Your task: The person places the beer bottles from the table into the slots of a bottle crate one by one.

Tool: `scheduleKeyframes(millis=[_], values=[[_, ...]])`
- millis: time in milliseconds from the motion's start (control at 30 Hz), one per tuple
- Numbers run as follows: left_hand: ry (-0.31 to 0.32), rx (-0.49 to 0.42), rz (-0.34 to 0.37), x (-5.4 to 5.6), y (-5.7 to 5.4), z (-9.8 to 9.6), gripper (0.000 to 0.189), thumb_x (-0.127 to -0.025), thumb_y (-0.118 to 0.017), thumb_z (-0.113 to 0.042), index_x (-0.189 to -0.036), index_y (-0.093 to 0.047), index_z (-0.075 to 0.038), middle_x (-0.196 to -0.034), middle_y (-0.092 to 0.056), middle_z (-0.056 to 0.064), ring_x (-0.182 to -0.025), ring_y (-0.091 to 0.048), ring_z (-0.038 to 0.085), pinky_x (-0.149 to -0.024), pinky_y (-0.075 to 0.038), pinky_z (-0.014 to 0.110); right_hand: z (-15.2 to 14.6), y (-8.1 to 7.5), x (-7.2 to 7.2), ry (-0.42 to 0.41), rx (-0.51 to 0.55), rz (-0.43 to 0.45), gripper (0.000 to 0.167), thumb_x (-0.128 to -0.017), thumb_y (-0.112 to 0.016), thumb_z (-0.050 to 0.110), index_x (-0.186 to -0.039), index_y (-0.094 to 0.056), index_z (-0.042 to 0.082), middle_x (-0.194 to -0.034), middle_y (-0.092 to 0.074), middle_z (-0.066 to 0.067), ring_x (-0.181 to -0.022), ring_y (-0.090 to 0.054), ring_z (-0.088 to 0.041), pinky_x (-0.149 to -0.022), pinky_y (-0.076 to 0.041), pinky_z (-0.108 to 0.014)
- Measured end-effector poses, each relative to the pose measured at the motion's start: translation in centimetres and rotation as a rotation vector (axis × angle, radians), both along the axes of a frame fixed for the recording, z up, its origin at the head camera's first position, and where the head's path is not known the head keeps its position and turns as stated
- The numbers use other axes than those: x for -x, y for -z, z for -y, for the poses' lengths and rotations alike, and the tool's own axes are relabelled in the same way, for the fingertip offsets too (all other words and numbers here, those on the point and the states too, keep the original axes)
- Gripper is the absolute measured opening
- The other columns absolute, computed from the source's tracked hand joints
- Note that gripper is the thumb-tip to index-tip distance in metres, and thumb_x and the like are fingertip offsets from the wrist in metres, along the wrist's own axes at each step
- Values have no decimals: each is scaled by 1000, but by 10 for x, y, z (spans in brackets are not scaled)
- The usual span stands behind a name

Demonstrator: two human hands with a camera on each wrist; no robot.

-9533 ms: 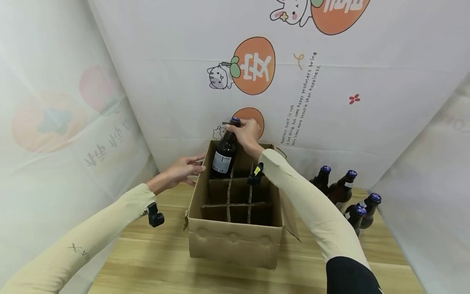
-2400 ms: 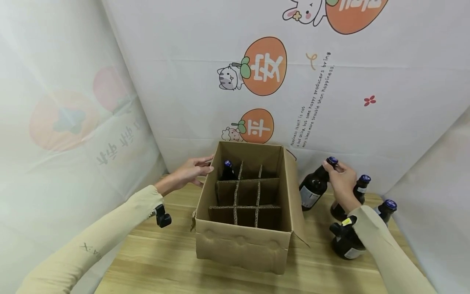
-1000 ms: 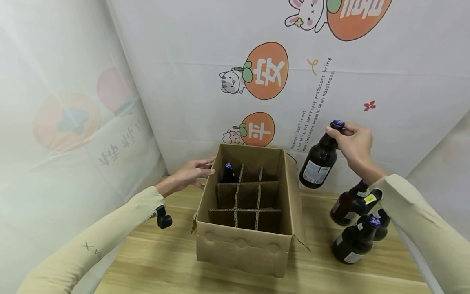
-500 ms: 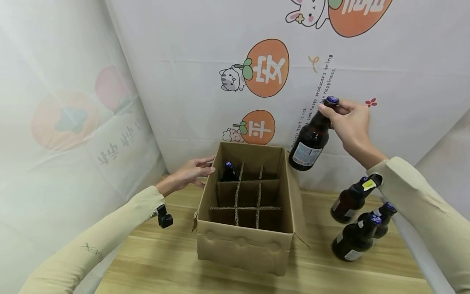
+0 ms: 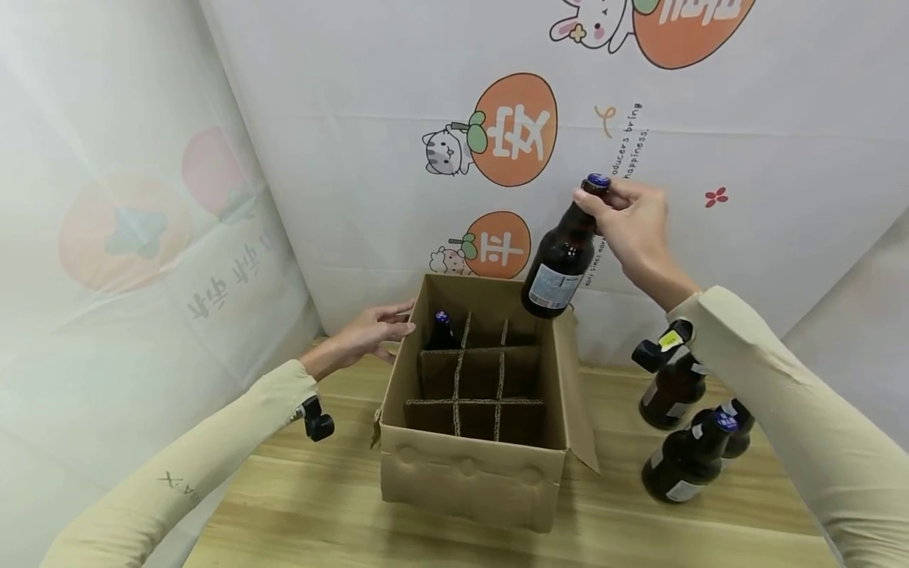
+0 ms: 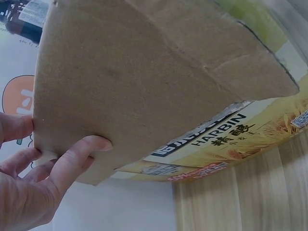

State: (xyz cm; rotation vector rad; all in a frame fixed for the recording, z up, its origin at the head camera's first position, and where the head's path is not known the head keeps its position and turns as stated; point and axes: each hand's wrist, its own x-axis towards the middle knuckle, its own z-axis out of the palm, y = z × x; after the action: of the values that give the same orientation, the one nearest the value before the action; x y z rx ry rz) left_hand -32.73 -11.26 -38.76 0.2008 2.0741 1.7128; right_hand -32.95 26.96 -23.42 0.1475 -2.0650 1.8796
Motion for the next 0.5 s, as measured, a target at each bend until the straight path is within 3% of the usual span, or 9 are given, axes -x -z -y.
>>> scheduleKeyframes(millis=[233, 367, 500], values=[[-3, -12, 4, 1, 0, 1, 67, -105, -62, -12, -165, -32, -15, -164, -40, 23, -144, -45, 50, -90, -65, 51, 21, 4, 5, 0, -18, 9, 42, -90, -85, 17, -128, -72, 2, -91, -80, 14, -79, -77, -5, -74, -65, -19], [0, -11, 7, 1, 0, 1, 67, -105, -62, -13, -165, -32, -16, -164, -39, 22, -144, -46, 50, -89, -66, 50, 32, 15, 8, 0, -102, 61, 53, -93, -82, 22, -135, -65, -4, -98, -80, 14, -79, -76, -3, -75, -65, -20], [4, -13, 4, 2, 1, 2, 66, -106, -62, -14, -165, -32, -16, -165, -38, 21, -144, -45, 50, -89, -66, 49, 46, 27, 16, -15, -114, 93, 53, -94, -81, 24, -136, -65, -5, -102, -81, 9, -81, -77, -4, -78, -66, -23]])
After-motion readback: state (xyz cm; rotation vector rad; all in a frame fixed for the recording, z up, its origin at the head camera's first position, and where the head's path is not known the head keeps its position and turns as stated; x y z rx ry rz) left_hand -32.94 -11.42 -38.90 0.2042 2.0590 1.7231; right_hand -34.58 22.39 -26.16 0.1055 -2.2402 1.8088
